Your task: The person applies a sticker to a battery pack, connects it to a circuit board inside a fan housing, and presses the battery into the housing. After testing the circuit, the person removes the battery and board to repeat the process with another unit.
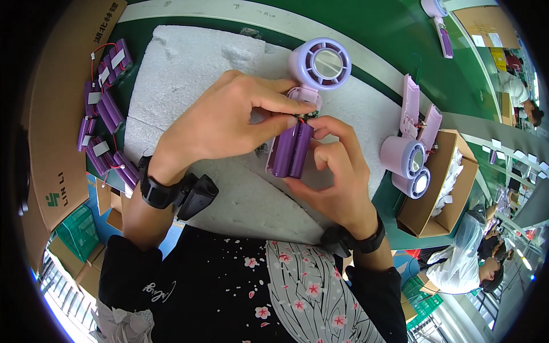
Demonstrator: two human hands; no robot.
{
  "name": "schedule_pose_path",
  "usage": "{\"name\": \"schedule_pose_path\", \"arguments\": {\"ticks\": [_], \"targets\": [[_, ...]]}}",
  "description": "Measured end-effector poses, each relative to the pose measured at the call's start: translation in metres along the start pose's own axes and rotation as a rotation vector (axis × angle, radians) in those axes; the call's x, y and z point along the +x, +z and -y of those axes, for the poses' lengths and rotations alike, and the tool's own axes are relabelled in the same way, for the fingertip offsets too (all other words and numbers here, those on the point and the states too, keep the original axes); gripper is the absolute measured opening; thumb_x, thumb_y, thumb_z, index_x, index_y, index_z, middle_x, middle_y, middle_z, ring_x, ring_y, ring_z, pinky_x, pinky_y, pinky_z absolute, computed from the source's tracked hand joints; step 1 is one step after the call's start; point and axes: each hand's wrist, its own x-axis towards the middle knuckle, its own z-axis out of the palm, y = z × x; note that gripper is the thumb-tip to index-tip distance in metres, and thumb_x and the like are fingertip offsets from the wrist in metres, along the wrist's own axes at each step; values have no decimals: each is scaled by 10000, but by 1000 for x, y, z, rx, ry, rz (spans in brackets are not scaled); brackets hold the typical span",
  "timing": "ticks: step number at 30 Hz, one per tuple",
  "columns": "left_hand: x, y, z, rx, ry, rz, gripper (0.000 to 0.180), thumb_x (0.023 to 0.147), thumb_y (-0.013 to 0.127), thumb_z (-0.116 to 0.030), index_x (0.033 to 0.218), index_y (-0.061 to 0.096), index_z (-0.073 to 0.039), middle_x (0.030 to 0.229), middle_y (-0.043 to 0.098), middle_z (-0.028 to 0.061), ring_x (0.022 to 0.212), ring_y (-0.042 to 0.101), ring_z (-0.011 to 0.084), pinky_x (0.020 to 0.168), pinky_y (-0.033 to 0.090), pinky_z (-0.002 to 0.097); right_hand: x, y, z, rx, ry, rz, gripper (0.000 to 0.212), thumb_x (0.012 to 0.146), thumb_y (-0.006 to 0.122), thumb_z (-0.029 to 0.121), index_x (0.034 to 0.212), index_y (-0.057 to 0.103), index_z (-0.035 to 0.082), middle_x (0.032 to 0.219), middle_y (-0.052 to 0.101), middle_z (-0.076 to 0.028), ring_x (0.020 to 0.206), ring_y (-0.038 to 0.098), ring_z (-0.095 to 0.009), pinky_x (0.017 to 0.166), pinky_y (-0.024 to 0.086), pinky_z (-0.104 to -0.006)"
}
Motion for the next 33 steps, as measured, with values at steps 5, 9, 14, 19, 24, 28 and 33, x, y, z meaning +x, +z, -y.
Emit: {"name": "schedule_pose_path", "arguments": {"ticks": [5,9,14,19,24,28,33], "targets": [[1,-4,-3,-72,-96,90,380,758,762,-41,1134,709,-54,1123,685,202,913,709,302,803,577,336,0,4,-2,69,-43,-34,494,574,862,-38,799,434,61,1230,553,-205,994,634,-277,803,600,-358],[1,-3,4,-68,-47,94,488,697,817,-44,1170,694,-58,1152,678,194,951,708,267,826,580,333,-2,8,9,-86,-40,-57,477,581,872,-17,796,454,65,1231,558,-200,980,638,-283,725,576,-339],[1,-2,3,-155,-113,113,550,667,834,-27,1194,682,-63,1229,649,196,1003,694,248,862,578,332,1,4,7,-110,-24,-34,468,583,887,8,780,466,64,1228,564,-189,969,636,-279,658,540,-325],[2,-2,0,-152,-157,113,559,671,825,-2,1206,675,-65,1290,616,200,1047,675,224,880,575,336,-3,9,4,-83,-16,-76,475,575,892,14,778,465,64,1229,566,-176,947,632,-270,645,534,-321],[1,-2,0,-188,-168,124,562,677,819,11,1214,673,-67,1333,588,202,1047,666,197,870,573,321,-3,9,4,-77,-22,-89,478,570,893,20,789,470,63,1232,557,-165,895,622,-256,641,524,-328],[-1,-1,4,-195,-152,118,567,680,815,20,1221,671,-70,1350,577,201,1003,660,154,838,570,297,2,8,10,-145,-5,-51,485,568,893,19,809,475,65,1211,541,-151,838,604,-244,643,515,-334],[0,-3,1,-190,-211,151,570,683,810,32,1226,672,-73,1360,572,198,913,642,100,791,564,271,3,10,15,-192,129,-12,523,536,890,-11,815,453,59,1170,538,-132,942,591,-209,713,575,-331]]}}
